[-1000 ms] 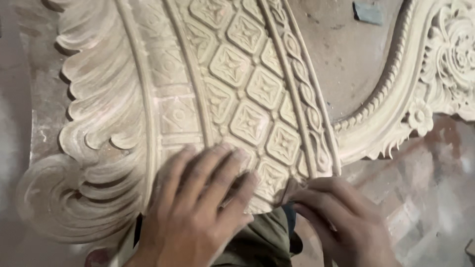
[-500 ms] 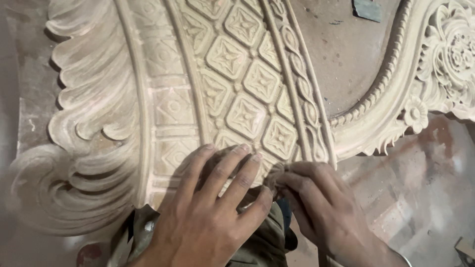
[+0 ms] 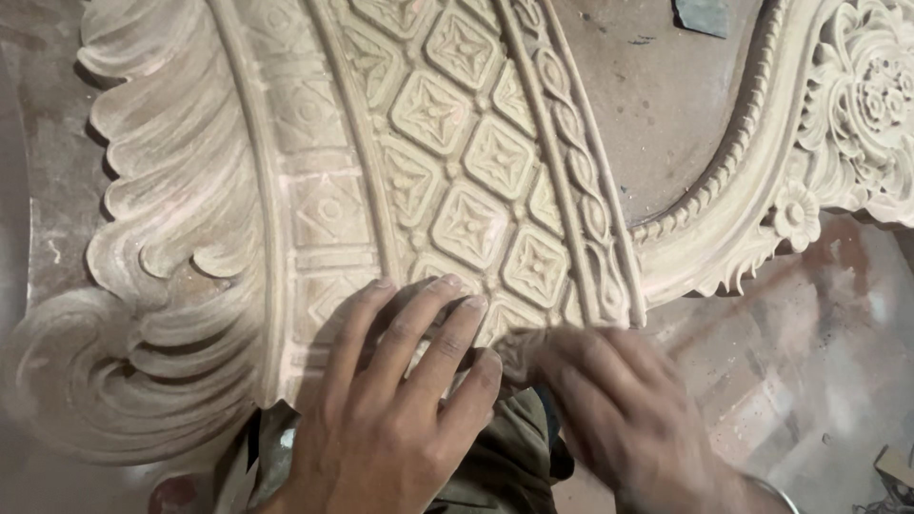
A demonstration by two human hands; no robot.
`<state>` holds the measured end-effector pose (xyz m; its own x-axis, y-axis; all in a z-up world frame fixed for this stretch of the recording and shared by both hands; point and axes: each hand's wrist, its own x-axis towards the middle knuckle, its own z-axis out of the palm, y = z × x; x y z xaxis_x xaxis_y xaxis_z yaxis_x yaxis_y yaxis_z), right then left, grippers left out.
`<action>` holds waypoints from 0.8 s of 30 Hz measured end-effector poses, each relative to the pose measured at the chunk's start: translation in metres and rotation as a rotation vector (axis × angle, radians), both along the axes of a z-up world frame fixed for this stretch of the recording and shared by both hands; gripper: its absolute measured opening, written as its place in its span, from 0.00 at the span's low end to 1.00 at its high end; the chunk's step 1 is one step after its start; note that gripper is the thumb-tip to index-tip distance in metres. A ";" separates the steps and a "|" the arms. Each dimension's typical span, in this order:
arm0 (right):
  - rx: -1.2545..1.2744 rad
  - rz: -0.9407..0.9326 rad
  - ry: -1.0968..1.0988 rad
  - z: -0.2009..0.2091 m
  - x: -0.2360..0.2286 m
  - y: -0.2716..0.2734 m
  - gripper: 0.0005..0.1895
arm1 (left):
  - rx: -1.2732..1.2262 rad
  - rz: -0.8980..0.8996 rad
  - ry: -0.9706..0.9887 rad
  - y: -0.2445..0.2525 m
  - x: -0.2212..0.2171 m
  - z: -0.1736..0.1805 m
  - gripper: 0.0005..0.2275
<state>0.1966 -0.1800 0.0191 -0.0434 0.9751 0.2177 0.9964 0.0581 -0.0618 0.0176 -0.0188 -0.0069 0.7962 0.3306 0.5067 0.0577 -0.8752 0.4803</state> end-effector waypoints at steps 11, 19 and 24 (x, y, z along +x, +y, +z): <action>-0.018 -0.019 0.096 0.023 0.006 0.027 0.16 | 0.036 -0.019 0.066 0.000 0.000 0.000 0.11; 0.011 -0.230 0.415 0.021 0.011 0.033 0.10 | 0.052 -0.041 0.109 0.004 0.000 -0.003 0.19; 0.039 -0.139 0.363 0.011 0.005 0.040 0.11 | 0.059 -0.021 0.106 0.001 0.000 -0.005 0.19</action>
